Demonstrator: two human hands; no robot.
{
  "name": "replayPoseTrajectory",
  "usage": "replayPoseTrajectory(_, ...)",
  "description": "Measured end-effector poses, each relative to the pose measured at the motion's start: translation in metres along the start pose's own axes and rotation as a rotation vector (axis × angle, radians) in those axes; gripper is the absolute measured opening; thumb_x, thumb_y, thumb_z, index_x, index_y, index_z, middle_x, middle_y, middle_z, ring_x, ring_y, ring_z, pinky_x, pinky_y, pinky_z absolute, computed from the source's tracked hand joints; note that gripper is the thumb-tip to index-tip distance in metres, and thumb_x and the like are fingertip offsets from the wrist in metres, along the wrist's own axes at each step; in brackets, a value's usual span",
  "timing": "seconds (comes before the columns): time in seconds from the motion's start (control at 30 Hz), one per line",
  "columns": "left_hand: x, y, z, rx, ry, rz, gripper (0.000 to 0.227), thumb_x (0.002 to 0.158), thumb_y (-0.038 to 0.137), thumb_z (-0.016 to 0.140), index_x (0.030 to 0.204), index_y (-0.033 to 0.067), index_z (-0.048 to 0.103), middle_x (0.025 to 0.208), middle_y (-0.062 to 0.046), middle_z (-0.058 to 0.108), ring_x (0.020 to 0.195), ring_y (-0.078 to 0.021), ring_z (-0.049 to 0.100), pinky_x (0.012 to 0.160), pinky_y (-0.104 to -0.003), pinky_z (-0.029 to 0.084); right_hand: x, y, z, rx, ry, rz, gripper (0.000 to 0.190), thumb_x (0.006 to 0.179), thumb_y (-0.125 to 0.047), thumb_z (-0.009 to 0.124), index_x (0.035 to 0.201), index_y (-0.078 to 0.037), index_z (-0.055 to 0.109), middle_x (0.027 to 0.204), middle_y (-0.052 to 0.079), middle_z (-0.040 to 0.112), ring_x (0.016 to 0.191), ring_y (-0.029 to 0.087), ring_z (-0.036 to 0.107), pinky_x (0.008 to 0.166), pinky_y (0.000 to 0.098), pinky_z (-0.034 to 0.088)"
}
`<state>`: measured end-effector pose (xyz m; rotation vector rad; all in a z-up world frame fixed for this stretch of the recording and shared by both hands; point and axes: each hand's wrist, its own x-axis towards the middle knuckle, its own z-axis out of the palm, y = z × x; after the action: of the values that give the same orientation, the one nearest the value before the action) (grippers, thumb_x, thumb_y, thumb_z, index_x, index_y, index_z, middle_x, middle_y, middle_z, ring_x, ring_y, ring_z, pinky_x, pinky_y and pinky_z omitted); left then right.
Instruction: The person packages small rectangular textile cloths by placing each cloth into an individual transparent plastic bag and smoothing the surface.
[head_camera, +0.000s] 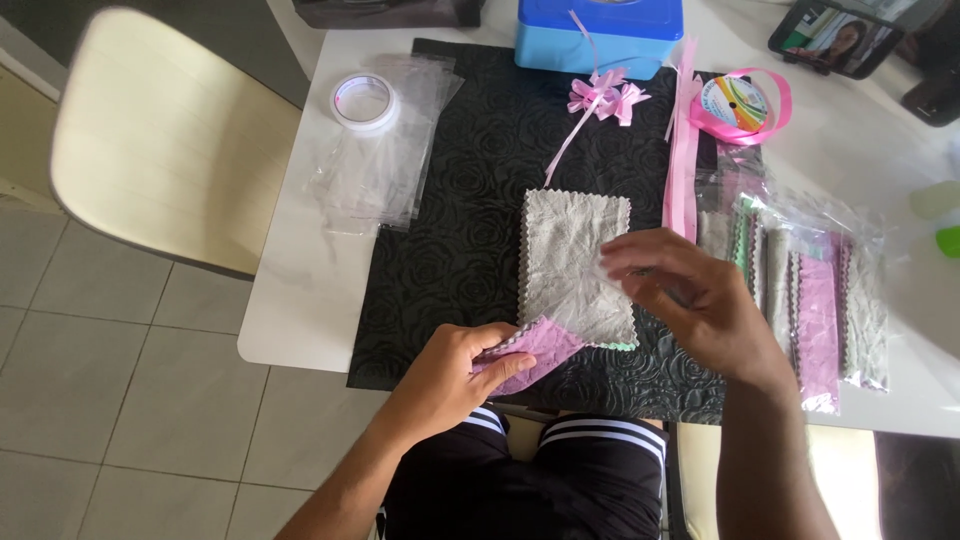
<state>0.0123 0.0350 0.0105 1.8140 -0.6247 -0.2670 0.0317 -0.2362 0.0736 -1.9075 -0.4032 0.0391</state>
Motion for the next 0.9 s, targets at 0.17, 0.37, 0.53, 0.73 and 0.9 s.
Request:
replayPoseTrajectory(0.17,0.001,0.0,0.0,0.003,-0.022,-0.042,0.027,0.096,0.028,0.069,0.103,0.003,0.074,0.085,-0.001,0.077,0.07,-0.0063,0.062,0.063,-0.026,0.049,0.007,-0.003,-0.003,-0.119,-0.252,-0.125,0.026,0.089,0.006,0.063,0.105,-0.009,0.077,0.137,0.017,0.066,0.128,0.029,0.066,0.097,0.0386,0.06)
replayPoseTrajectory(0.37,0.002,-0.002,-0.001,0.082,-0.04,-0.038,0.024,0.096,0.029,0.07,0.096,0.0053,0.071,0.078,0.0,0.076,0.062,-0.009,0.059,0.06,-0.029,0.047,0.015,0.01,0.003,-0.128,-0.184,-0.139,0.027,0.088,0.005,0.071,0.1,-0.017,0.08,0.112,0.007,0.07,0.104,0.017,0.07,0.086,0.0309,0.058)
replayPoseTrajectory(0.53,0.002,0.001,-0.003,0.04,-0.023,-0.109,0.02,0.097,0.024,0.07,0.099,0.0045,0.071,0.083,-0.01,0.073,0.077,-0.025,0.062,0.068,-0.036,0.05,0.023,-0.007,0.01,-0.088,-0.172,-0.104,0.019,0.081,-0.004,0.08,0.1,-0.009,0.081,0.091,0.009,0.074,0.085,0.02,0.069,0.079,0.0344,0.056)
replayPoseTrajectory(0.73,0.002,-0.005,0.001,-0.037,0.03,-0.145,0.022,0.096,0.021,0.07,0.109,0.003,0.075,0.091,-0.022,0.079,0.093,-0.04,0.077,0.076,-0.041,0.06,0.027,-0.013,0.012,-0.063,-0.261,-0.058,0.03,0.082,0.004,0.071,0.105,-0.01,0.083,0.086,0.015,0.078,0.078,0.027,0.071,0.075,0.0411,0.054)
replayPoseTrajectory(0.9,0.004,-0.004,0.001,-0.067,0.097,-0.12,0.028,0.096,0.024,0.07,0.114,0.0033,0.074,0.092,-0.021,0.079,0.092,-0.0382,0.078,0.077,-0.044,0.059,0.021,-0.014,0.007,0.034,-0.183,-0.118,0.027,0.084,0.005,0.07,0.108,-0.003,0.078,0.083,0.016,0.08,0.065,0.021,0.068,0.064,0.034,0.049)
